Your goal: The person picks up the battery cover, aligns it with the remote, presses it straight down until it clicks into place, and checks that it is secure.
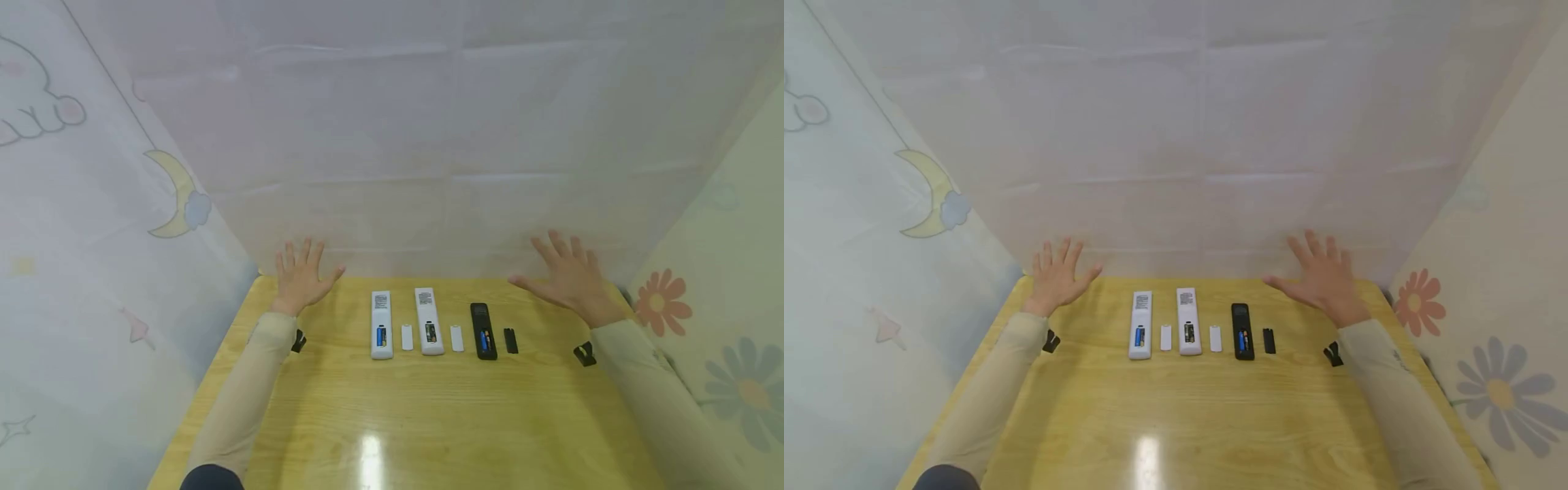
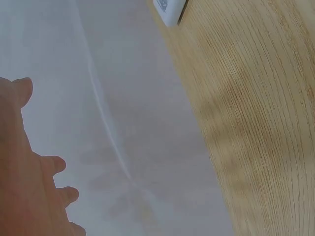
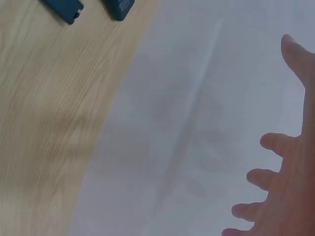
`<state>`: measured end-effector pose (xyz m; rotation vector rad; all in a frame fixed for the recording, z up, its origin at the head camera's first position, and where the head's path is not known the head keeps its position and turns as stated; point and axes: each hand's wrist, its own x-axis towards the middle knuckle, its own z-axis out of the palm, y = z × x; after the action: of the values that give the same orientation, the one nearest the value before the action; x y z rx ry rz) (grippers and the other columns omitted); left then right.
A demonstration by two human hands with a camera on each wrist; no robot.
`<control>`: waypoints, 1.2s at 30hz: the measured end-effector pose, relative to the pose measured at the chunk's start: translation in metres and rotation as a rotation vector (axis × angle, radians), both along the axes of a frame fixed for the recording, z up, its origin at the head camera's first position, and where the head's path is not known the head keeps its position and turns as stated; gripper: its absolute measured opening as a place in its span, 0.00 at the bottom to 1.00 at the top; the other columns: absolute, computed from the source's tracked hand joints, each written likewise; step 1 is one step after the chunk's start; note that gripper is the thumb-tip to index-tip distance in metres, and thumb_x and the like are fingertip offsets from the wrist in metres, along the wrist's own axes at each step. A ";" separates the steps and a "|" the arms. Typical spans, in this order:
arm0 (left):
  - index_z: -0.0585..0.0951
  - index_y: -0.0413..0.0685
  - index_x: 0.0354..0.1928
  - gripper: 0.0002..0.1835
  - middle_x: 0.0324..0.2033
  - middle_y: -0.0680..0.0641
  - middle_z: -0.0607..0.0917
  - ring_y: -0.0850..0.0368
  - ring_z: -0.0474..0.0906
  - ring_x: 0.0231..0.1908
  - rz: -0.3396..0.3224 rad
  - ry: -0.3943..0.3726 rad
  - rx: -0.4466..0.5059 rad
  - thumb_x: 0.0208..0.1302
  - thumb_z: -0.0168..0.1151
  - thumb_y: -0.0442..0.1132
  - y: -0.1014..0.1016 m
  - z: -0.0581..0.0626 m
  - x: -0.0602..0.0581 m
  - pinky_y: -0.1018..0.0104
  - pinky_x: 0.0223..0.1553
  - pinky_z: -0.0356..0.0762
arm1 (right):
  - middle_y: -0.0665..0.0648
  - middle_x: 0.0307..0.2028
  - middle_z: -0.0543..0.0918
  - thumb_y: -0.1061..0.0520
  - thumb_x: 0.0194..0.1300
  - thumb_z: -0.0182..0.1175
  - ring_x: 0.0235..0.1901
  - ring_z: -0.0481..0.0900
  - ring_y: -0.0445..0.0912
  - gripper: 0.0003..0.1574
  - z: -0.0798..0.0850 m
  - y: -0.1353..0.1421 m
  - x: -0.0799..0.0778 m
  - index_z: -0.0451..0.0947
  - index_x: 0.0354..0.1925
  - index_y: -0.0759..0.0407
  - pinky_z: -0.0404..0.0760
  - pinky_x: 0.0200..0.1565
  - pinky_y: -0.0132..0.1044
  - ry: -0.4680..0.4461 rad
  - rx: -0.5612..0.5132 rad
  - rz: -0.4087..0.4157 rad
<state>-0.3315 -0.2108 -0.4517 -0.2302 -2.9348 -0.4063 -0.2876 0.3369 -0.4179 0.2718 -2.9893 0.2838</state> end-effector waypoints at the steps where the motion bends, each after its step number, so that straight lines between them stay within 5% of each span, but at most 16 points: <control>1: 0.55 0.51 0.86 0.49 0.85 0.36 0.49 0.21 0.34 0.82 0.000 -0.005 0.002 0.76 0.46 0.74 0.000 0.000 0.001 0.22 0.77 0.27 | 0.72 0.85 0.45 0.14 0.65 0.55 0.78 0.41 0.84 0.69 0.000 -0.003 0.000 0.47 0.87 0.48 0.43 0.69 0.86 0.008 0.001 0.005; 11: 0.59 0.47 0.84 0.52 0.82 0.33 0.58 0.21 0.48 0.80 -0.005 -0.032 0.014 0.74 0.41 0.78 0.003 -0.004 0.004 0.21 0.77 0.41 | 0.78 0.77 0.62 0.20 0.72 0.54 0.72 0.62 0.80 0.62 0.000 -0.023 0.002 0.64 0.78 0.68 0.62 0.68 0.80 0.041 -0.040 0.061; 23: 0.64 0.45 0.81 0.48 0.79 0.35 0.66 0.29 0.60 0.77 -0.021 0.009 0.107 0.75 0.48 0.74 0.007 -0.010 0.009 0.26 0.75 0.58 | 0.74 0.74 0.70 0.25 0.75 0.56 0.69 0.70 0.73 0.55 -0.007 -0.042 0.011 0.68 0.76 0.66 0.71 0.65 0.76 -0.049 -0.193 0.085; 36: 0.67 0.43 0.79 0.44 0.76 0.35 0.70 0.28 0.69 0.71 -0.025 -0.004 0.167 0.77 0.53 0.69 0.016 -0.015 0.018 0.29 0.71 0.68 | 0.67 0.66 0.80 0.38 0.77 0.63 0.60 0.82 0.65 0.40 -0.022 -0.069 0.017 0.73 0.72 0.63 0.81 0.59 0.67 -0.022 -0.355 0.156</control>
<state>-0.3139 -0.1945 -0.4671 -0.2439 -2.8839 -0.6515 -0.2703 0.2678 -0.4400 0.4630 -2.8694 0.8253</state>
